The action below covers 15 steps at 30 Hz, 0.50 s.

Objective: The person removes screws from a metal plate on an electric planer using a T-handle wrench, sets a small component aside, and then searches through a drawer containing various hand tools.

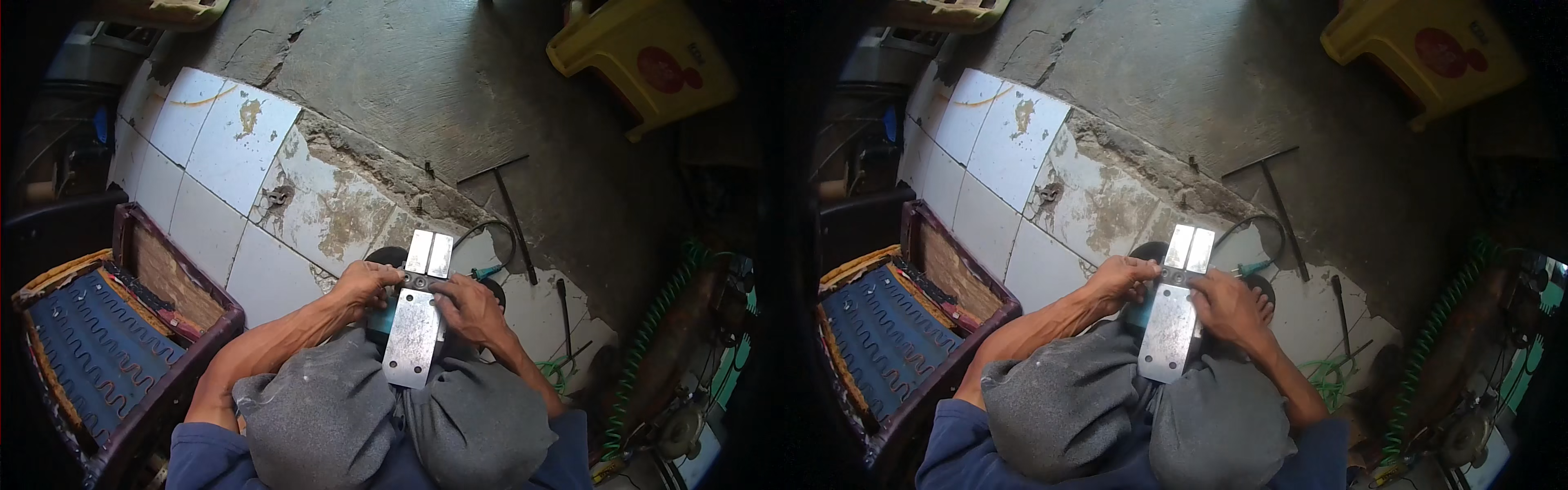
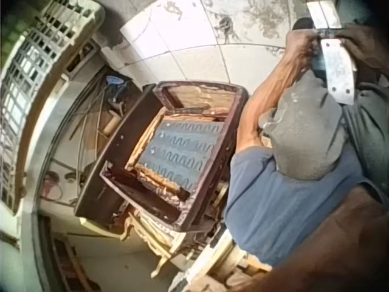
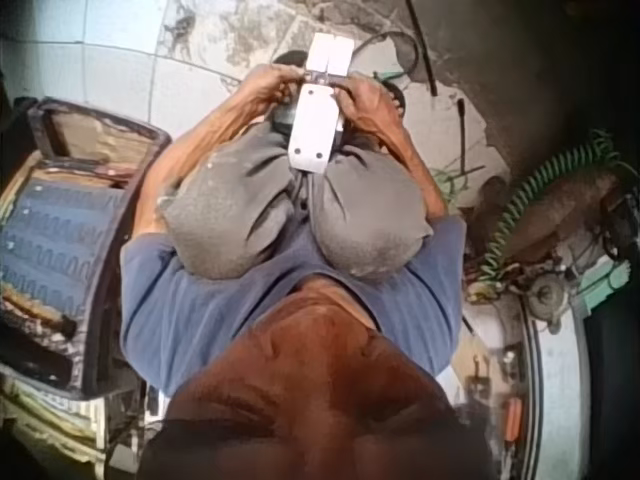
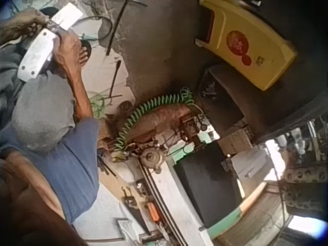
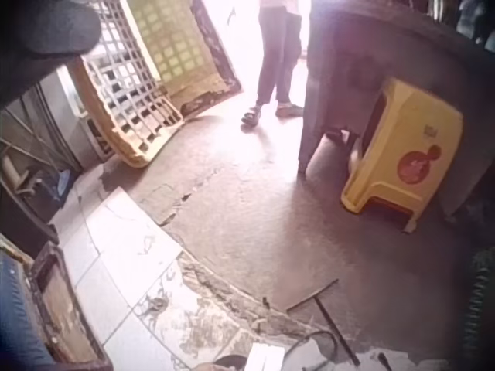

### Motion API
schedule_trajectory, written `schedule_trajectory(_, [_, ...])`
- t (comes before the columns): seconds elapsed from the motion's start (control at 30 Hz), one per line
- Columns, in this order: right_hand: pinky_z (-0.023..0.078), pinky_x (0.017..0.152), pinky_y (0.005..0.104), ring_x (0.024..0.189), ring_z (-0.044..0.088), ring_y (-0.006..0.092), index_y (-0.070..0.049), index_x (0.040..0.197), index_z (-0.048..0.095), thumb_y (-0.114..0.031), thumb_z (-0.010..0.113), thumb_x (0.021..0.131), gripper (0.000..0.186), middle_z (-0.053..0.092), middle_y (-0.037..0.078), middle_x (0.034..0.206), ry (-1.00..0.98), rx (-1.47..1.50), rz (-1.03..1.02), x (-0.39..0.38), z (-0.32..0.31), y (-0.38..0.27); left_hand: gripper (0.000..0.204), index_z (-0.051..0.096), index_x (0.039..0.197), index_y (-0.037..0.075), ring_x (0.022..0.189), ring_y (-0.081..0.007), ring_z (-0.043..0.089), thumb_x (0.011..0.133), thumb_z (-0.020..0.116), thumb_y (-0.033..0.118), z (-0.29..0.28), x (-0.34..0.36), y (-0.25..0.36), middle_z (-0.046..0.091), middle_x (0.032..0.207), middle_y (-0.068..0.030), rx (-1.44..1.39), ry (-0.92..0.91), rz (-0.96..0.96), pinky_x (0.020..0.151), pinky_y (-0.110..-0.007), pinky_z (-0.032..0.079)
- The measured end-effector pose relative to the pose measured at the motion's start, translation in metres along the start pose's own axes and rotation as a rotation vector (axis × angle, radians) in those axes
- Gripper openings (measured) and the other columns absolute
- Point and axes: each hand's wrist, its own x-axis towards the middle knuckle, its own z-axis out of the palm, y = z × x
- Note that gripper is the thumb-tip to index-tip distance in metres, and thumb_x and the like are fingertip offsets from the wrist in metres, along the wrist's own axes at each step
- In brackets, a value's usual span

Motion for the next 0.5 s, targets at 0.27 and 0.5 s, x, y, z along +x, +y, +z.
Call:
schedule_trajectory(0.27, [0.05,0.083,0.0367,0.09,0.064,0.0281,-0.003,0.12,0.068,-0.015,0.061,0.093,0.031,0.062,0.014,0.095,0.273,0.219,-0.142,0.0,0.002,-0.002,0.015,0.067,0.096,-0.004,0.061,-0.012,0.059,0.094,0.069,0.011,-0.02,0.004,0.029,0.068,0.084,-0.0106,-0.045,0.065,0.269,0.053,-0.026,0.053])
schedule_trajectory(0.5, [0.052,0.081,0.0382,0.088,0.067,0.029,-0.003,0.118,0.067,-0.011,0.055,0.094,0.028,0.066,0.017,0.102,0.503,0.257,-0.002,0.01,-0.009,0.007,0.024,0.063,0.108,-0.005,0.079,-0.0152,0.068,0.099,0.066,0.017,-0.036,0.061,0.069,0.068,0.094,-0.0112,-0.119,0.074,0.535,0.069,-0.027,0.059])
